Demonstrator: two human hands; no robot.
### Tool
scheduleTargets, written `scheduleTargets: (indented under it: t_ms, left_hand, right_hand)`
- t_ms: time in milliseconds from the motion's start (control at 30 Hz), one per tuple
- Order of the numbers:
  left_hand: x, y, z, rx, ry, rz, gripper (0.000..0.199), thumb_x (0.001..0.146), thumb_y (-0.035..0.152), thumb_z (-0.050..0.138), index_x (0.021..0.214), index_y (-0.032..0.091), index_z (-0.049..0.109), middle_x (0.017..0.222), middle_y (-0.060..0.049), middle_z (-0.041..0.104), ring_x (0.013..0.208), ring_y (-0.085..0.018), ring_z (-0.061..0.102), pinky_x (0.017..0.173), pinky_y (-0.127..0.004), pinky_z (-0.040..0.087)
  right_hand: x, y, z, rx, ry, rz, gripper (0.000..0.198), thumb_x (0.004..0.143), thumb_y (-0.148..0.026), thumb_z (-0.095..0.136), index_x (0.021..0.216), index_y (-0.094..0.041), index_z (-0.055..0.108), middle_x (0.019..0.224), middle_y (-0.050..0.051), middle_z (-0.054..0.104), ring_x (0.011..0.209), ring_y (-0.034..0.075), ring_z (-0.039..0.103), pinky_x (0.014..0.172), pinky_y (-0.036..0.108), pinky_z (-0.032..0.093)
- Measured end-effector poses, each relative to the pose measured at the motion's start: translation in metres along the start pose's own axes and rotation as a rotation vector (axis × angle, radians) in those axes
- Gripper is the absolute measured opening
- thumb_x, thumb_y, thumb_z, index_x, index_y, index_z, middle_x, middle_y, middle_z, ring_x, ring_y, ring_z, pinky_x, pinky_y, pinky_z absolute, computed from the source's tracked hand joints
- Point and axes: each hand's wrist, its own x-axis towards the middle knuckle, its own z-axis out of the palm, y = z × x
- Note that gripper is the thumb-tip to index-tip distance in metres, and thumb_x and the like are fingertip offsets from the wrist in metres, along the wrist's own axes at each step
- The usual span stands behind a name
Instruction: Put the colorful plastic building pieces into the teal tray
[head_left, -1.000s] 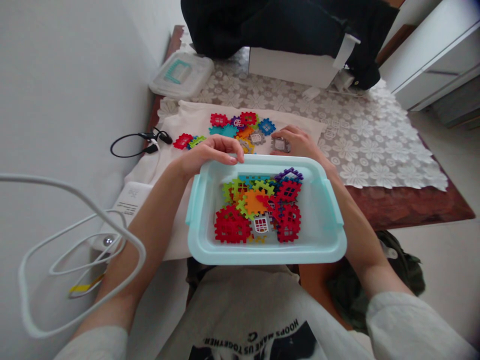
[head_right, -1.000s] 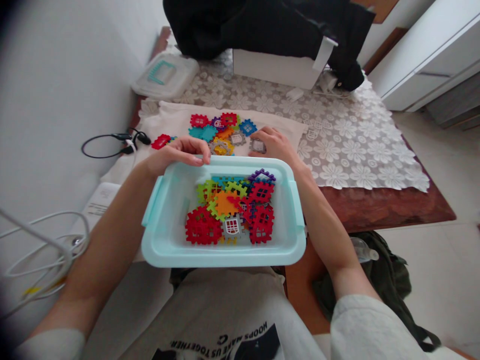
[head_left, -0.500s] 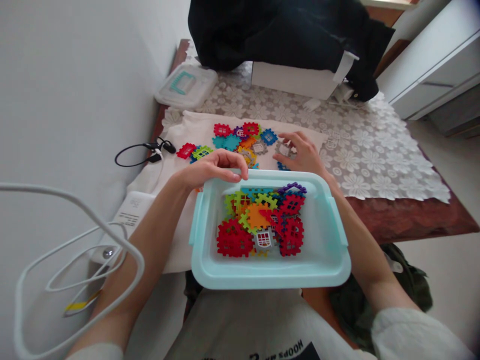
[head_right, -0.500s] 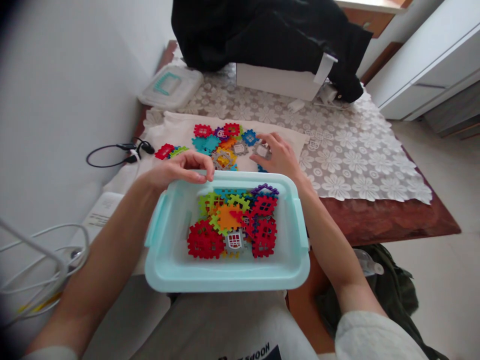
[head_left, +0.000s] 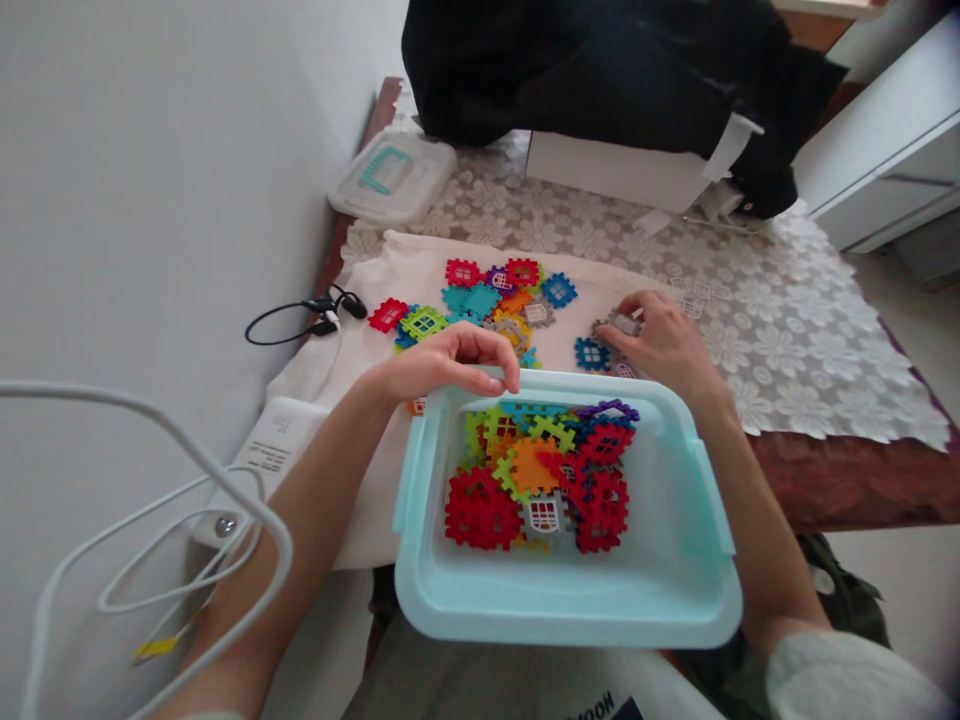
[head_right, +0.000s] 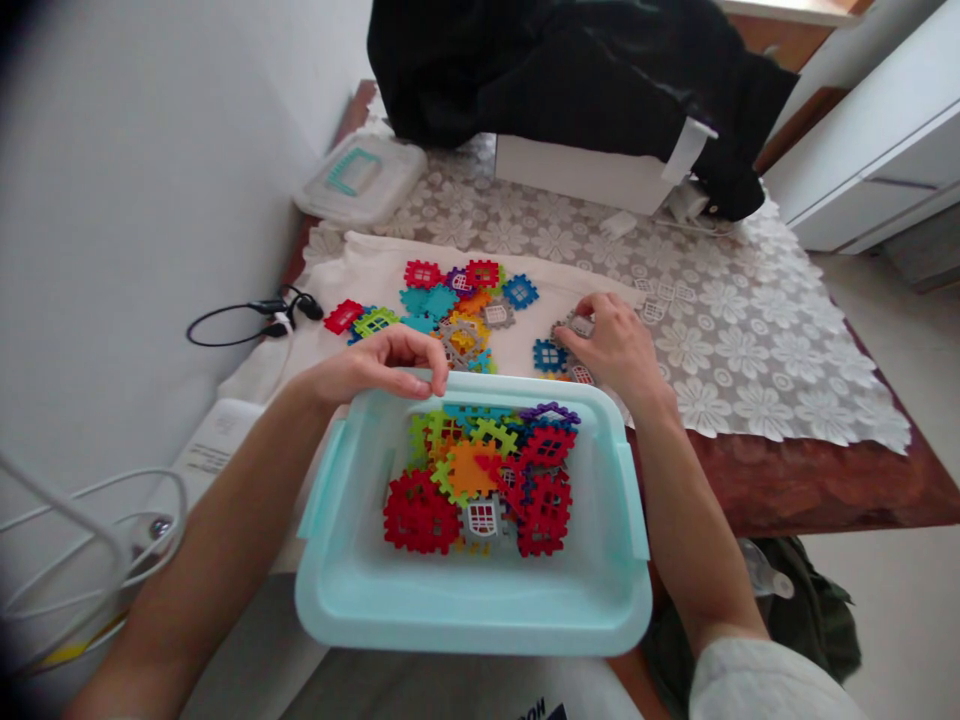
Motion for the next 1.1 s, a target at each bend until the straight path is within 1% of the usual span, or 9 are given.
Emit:
scheduleTargets:
  t_ms: [300, 500, 600, 700, 800, 867, 933, 1000, 1100]
  left_hand:
    - [0.000, -0.003, 0.002, -0.071, 0.060, -0.026, 0.021, 0.072, 0.034, 0.095, 0.079, 0.018, 0.083, 0.076, -0.003, 0.073, 0.066, -0.014, 0.062, 0.060, -0.024, 0.046]
    - [0.004, -0.003, 0.001, -0.091, 0.069, -0.043, 0.023, 0.068, 0.029, 0.096, 0.077, 0.015, 0.080, 0.072, -0.002, 0.071, 0.060, -0.011, 0.058, 0.057, -0.022, 0.045]
    - [0.005, -0.007, -0.002, -0.104, 0.084, -0.043, 0.023, 0.066, 0.026, 0.095, 0.078, 0.015, 0.080, 0.075, -0.003, 0.073, 0.063, -0.012, 0.062, 0.057, -0.021, 0.046]
    - [0.005, -0.008, -0.002, -0.105, 0.107, -0.042, 0.021, 0.066, 0.024, 0.093, 0.079, 0.014, 0.079, 0.076, -0.002, 0.074, 0.063, -0.011, 0.063, 0.058, -0.020, 0.047]
    - [0.003, -0.005, 0.001, -0.109, 0.098, -0.037, 0.018, 0.067, 0.022, 0.092, 0.079, 0.014, 0.080, 0.075, -0.001, 0.072, 0.062, -0.010, 0.061, 0.056, -0.020, 0.046]
    - [0.003, -0.003, 0.002, -0.112, 0.092, -0.033, 0.019, 0.066, 0.022, 0.092, 0.078, 0.014, 0.080, 0.075, -0.001, 0.072, 0.062, -0.010, 0.061, 0.056, -0.019, 0.045]
    - [0.003, -0.003, 0.002, -0.117, 0.092, -0.032, 0.020, 0.065, 0.022, 0.093, 0.078, 0.013, 0.080, 0.075, -0.001, 0.072, 0.062, -0.010, 0.061, 0.056, -0.019, 0.045]
    - [0.003, -0.002, 0.003, -0.132, 0.090, -0.038, 0.020, 0.065, 0.022, 0.093, 0.078, 0.014, 0.081, 0.075, -0.001, 0.072, 0.062, -0.010, 0.061, 0.055, -0.018, 0.045]
    - [0.001, -0.001, 0.003, -0.140, 0.090, -0.058, 0.018, 0.067, 0.023, 0.093, 0.078, 0.015, 0.081, 0.074, 0.000, 0.071, 0.061, -0.010, 0.059, 0.053, -0.018, 0.043]
  right_hand:
    - [0.000, 0.005, 0.007, -0.013, -0.130, -0.108, 0.031, 0.087, -0.049, 0.078, 0.102, -0.025, 0.066, 0.118, 0.015, 0.072, 0.117, 0.040, 0.067, 0.098, 0.056, 0.056]
    - [0.008, 0.007, 0.015, 0.094, -0.049, -0.118, 0.023, 0.085, -0.042, 0.079, 0.093, -0.024, 0.067, 0.100, 0.010, 0.074, 0.098, 0.032, 0.068, 0.092, 0.049, 0.056]
    - [0.014, 0.005, 0.017, 0.381, -0.004, -0.080, 0.038, 0.079, -0.055, 0.086, 0.089, -0.024, 0.067, 0.090, 0.006, 0.071, 0.083, 0.024, 0.065, 0.079, 0.040, 0.055]
    - [0.011, -0.006, 0.006, 0.820, 0.021, -0.148, 0.058, 0.072, -0.077, 0.086, 0.090, -0.026, 0.064, 0.095, 0.005, 0.071, 0.080, 0.020, 0.063, 0.070, 0.034, 0.052]
    - [-0.003, -0.021, -0.012, 1.133, -0.009, -0.291, 0.069, 0.066, -0.091, 0.081, 0.092, -0.030, 0.064, 0.105, 0.006, 0.073, 0.089, 0.024, 0.068, 0.073, 0.037, 0.056]
    - [-0.013, -0.028, -0.021, 1.222, -0.109, -0.433, 0.072, 0.061, -0.096, 0.081, 0.090, -0.031, 0.067, 0.106, 0.007, 0.075, 0.096, 0.029, 0.071, 0.083, 0.044, 0.060]
    - [-0.018, -0.031, -0.024, 1.228, -0.177, -0.526, 0.076, 0.061, -0.103, 0.072, 0.090, -0.032, 0.071, 0.107, 0.007, 0.076, 0.101, 0.032, 0.072, 0.094, 0.051, 0.061]
    - [-0.016, -0.030, -0.021, 1.135, -0.152, -0.492, 0.074, 0.075, -0.102, 0.060, 0.094, -0.032, 0.074, 0.111, 0.008, 0.077, 0.109, 0.033, 0.072, 0.104, 0.053, 0.058]
    - [-0.006, -0.018, -0.012, 0.730, -0.038, -0.337, 0.048, 0.097, -0.074, 0.064, 0.108, -0.029, 0.075, 0.120, 0.009, 0.077, 0.119, 0.031, 0.071, 0.110, 0.052, 0.055]
